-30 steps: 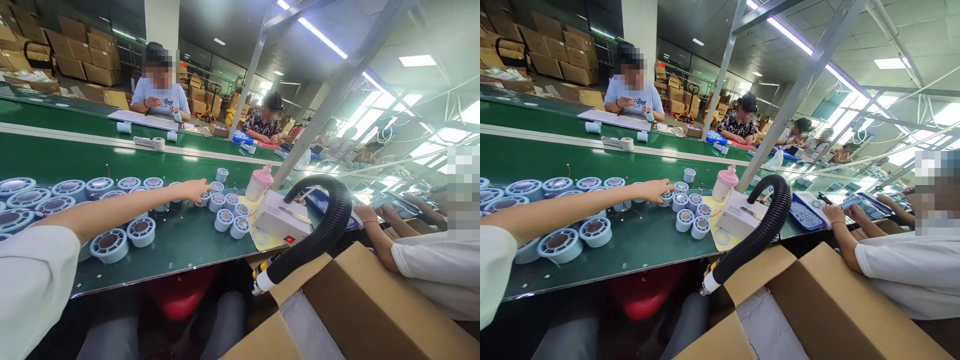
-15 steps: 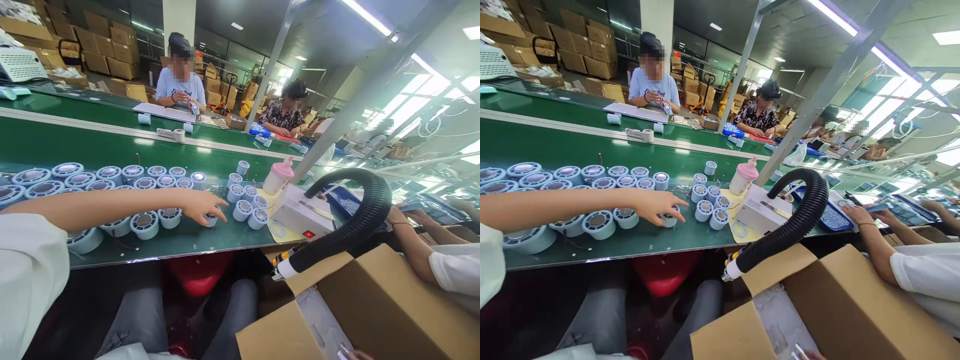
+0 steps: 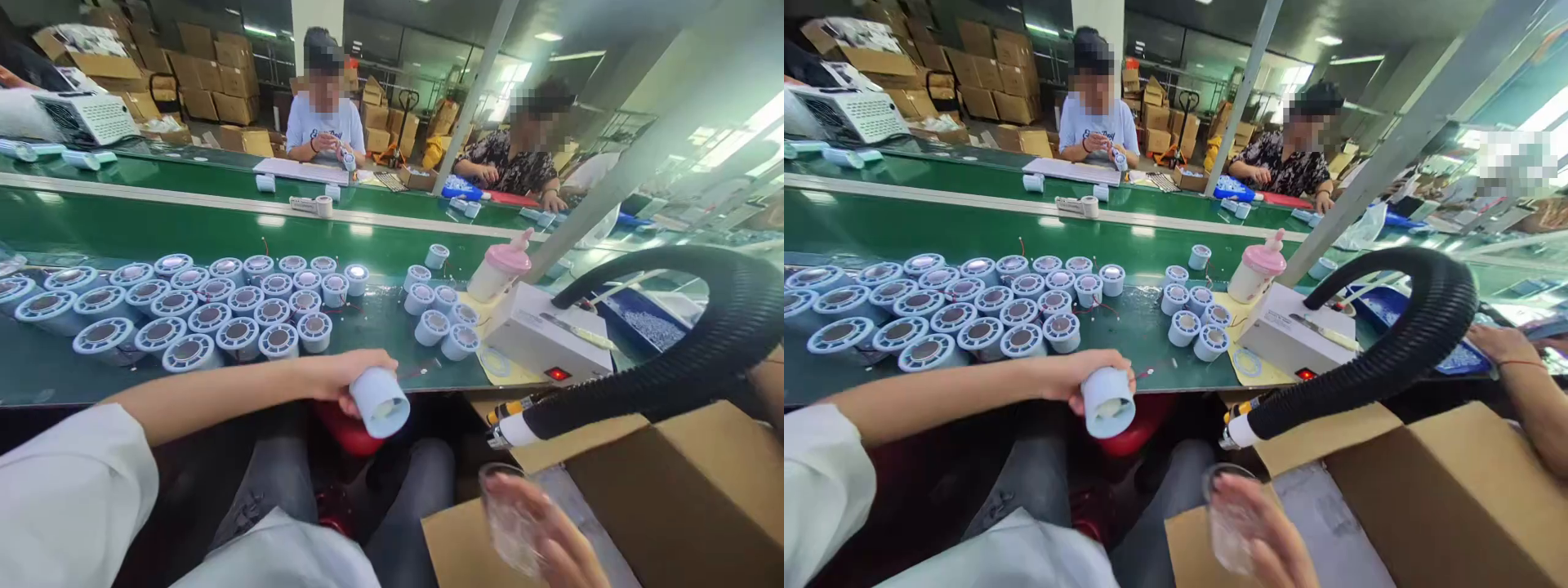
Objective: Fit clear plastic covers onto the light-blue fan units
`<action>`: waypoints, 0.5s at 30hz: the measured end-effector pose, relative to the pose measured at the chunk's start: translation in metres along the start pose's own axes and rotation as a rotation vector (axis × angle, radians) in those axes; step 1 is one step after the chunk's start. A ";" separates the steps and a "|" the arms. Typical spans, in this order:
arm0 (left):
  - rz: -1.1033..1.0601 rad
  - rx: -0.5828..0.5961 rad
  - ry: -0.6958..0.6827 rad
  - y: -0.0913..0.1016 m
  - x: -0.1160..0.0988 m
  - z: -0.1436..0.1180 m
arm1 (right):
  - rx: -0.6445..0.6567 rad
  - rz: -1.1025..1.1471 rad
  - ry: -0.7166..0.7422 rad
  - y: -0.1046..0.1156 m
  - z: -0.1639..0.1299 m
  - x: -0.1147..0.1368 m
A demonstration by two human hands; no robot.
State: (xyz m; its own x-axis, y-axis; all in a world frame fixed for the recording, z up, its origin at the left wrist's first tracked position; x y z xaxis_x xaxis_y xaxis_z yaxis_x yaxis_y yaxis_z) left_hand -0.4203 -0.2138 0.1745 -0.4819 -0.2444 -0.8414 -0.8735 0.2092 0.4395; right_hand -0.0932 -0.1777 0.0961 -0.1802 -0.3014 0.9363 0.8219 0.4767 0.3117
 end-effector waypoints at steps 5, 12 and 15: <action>-0.238 0.360 0.143 -0.061 0.026 -0.017 | 0.019 -0.698 0.530 -0.075 0.010 0.069; 0.060 0.194 -0.171 -0.061 0.017 -0.027 | 0.102 -0.900 0.347 -0.095 0.024 0.067; 0.195 0.028 -0.270 -0.060 0.016 -0.033 | 0.225 -0.619 0.222 -0.093 0.026 0.067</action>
State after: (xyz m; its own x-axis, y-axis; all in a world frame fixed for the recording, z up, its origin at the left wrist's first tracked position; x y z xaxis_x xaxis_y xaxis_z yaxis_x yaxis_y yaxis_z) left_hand -0.3781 -0.2620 0.1448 -0.6006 0.0621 -0.7971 -0.7627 0.2546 0.5945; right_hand -0.1956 -0.2209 0.1337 -0.4446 -0.7236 0.5279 0.4672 0.3155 0.8259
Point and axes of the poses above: each hand's wrist, its own z-axis towards the middle knuckle, its own y-axis out of the back of the hand, x = y × z, the point moved 2 cm from there along z, towards the middle knuckle, and after that the axes turned 7 degrees about -x, right-handed, at the moved point
